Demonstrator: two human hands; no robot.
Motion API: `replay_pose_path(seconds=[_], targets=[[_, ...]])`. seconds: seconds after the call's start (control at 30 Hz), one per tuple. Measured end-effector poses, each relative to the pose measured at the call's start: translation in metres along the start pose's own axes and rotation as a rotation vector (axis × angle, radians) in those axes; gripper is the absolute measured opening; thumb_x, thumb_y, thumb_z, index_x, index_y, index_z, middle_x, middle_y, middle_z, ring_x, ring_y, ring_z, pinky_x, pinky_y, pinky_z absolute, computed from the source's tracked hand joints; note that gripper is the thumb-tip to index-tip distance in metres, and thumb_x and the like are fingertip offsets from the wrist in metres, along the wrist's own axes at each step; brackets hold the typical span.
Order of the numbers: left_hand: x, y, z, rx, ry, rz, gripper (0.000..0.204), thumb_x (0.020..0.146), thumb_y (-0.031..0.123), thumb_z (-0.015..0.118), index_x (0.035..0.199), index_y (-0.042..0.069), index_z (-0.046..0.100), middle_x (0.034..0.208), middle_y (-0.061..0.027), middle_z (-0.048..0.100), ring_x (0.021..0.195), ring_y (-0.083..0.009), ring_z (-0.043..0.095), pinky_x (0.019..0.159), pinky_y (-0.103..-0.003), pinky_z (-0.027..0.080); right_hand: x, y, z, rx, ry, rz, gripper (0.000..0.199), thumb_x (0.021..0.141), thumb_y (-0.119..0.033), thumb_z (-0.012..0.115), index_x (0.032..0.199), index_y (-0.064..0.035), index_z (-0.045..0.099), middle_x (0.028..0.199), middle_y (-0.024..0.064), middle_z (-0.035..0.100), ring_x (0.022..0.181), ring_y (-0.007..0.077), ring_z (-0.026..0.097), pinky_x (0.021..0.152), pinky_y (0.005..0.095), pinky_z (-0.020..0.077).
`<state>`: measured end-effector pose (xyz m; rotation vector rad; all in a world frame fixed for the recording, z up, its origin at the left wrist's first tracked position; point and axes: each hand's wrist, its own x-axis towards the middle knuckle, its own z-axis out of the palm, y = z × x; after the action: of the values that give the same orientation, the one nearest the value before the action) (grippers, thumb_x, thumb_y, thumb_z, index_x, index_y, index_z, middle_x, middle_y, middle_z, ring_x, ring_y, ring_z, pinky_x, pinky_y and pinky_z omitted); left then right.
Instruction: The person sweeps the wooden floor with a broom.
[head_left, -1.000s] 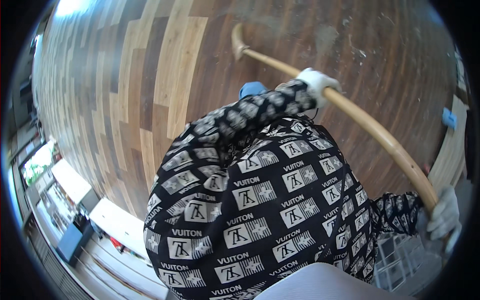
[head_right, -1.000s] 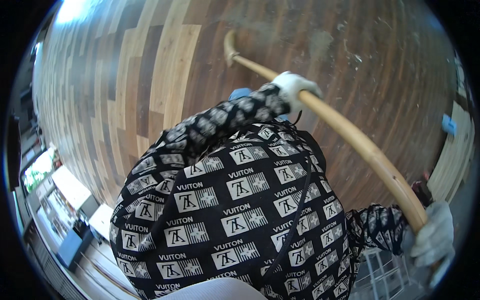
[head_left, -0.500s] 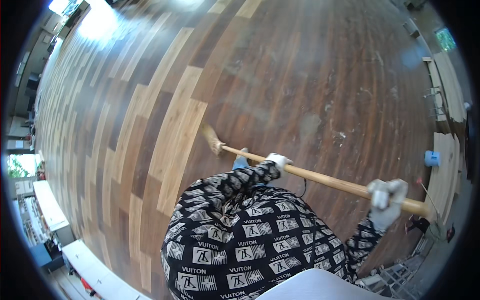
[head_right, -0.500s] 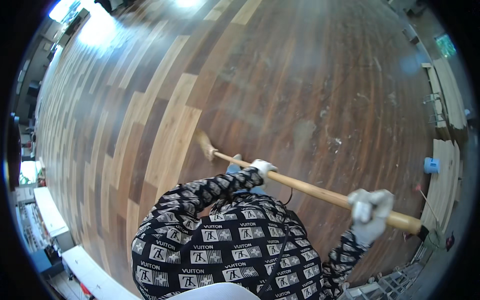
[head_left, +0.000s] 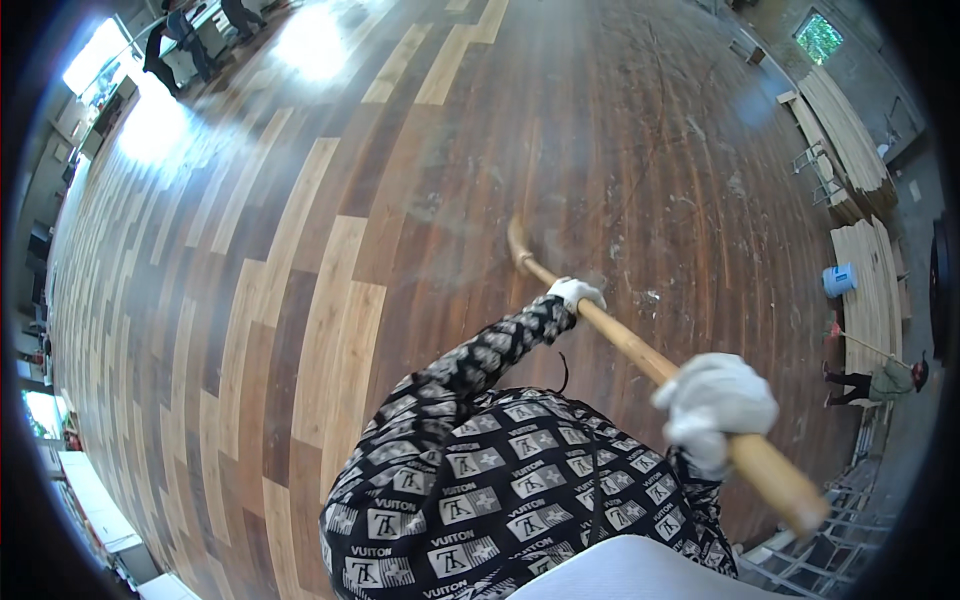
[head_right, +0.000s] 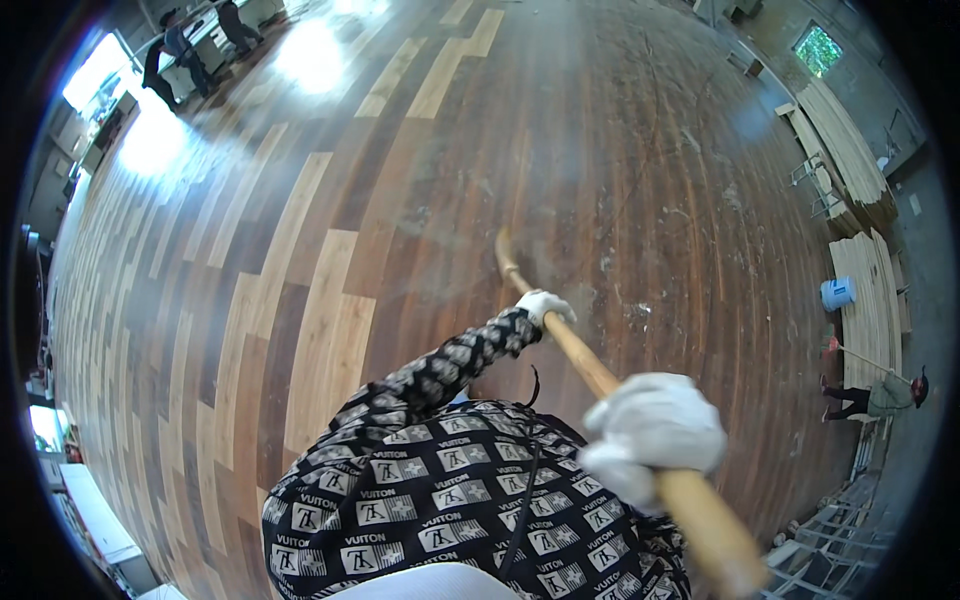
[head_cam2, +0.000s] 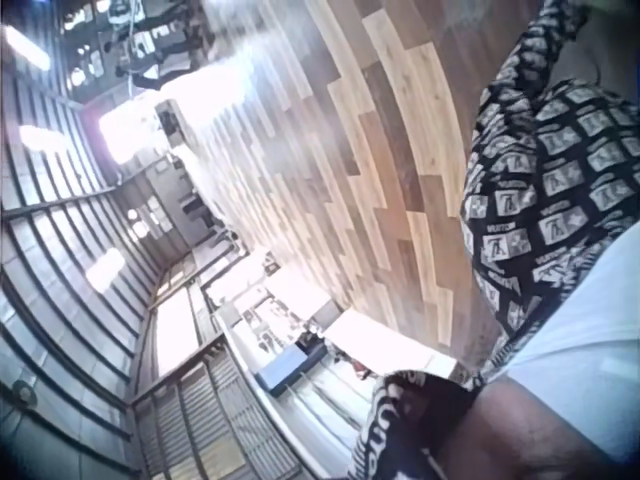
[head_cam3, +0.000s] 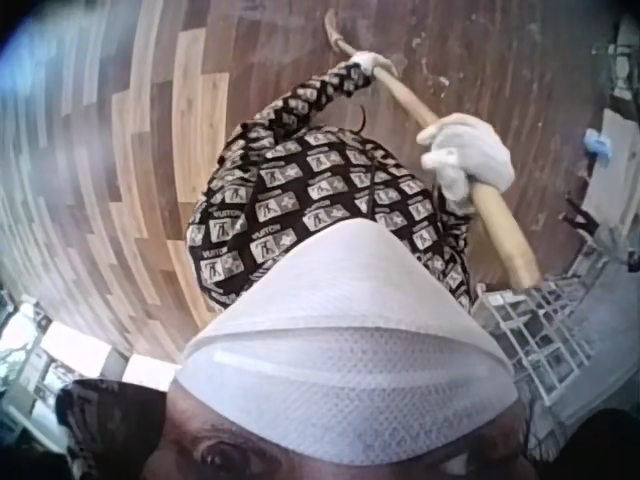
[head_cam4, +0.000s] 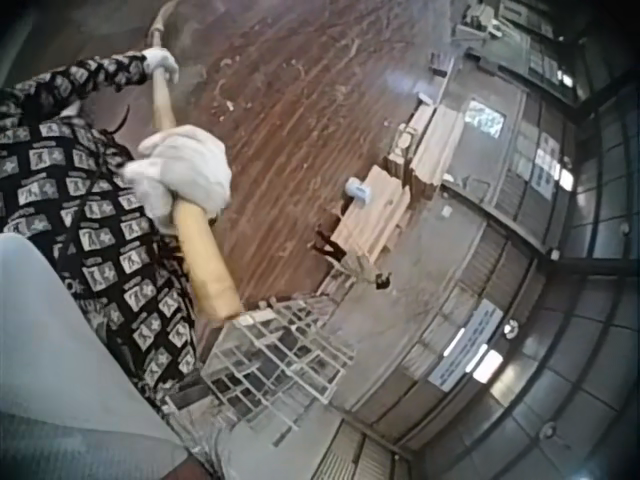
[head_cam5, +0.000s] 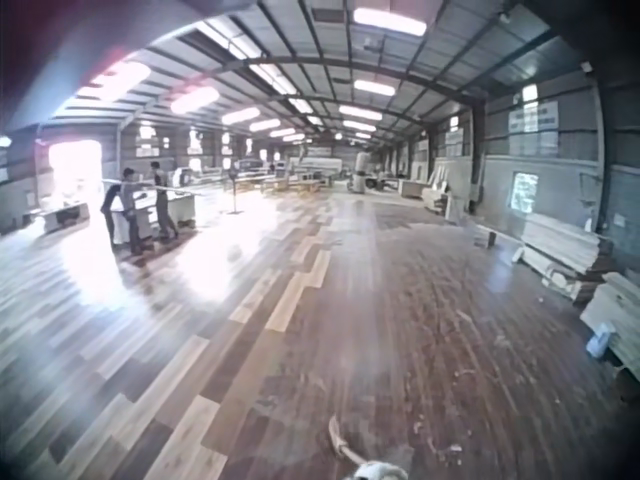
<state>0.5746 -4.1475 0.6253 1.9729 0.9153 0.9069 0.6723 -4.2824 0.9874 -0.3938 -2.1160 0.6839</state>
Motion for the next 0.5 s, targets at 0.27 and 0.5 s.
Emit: replay_pose_path(seconds=[0.27, 0.5], targets=[[-0.172, 0.068, -0.103, -0.192, 0.023, -0.456, 0.036, 0.070, 0.006, 0.068, 0.105, 0.013, 0.070, 0.091, -0.0139, 0.071, 0.090, -0.0302, 0.069, 0.083, -0.036, 0.053, 0.010, 0.041, 0.038, 0.746, 0.159, 0.170, 0.024, 0.083, -0.004, 0.053, 0.059, -0.0036, 0.056, 0.049, 0.0074, 0.055, 0.041, 0.0160, 0.051, 0.047, 0.0311, 0.0506], [-0.288, -0.044, -0.117, 0.202, -0.134, -0.889, 0.038, 0.071, 0.011, 0.071, 0.107, 0.023, 0.070, 0.098, -0.0084, 0.071, 0.098, -0.0271, 0.067, 0.091, -0.037, 0.051, -0.014, 0.116, 0.137, 0.731, -0.023, 0.740, 0.026, 0.098, -0.022, 0.056, 0.083, -0.0016, 0.062, 0.055, 0.0004, 0.051, 0.057, 0.0143, 0.055, 0.077, 0.0417, 0.0540]])
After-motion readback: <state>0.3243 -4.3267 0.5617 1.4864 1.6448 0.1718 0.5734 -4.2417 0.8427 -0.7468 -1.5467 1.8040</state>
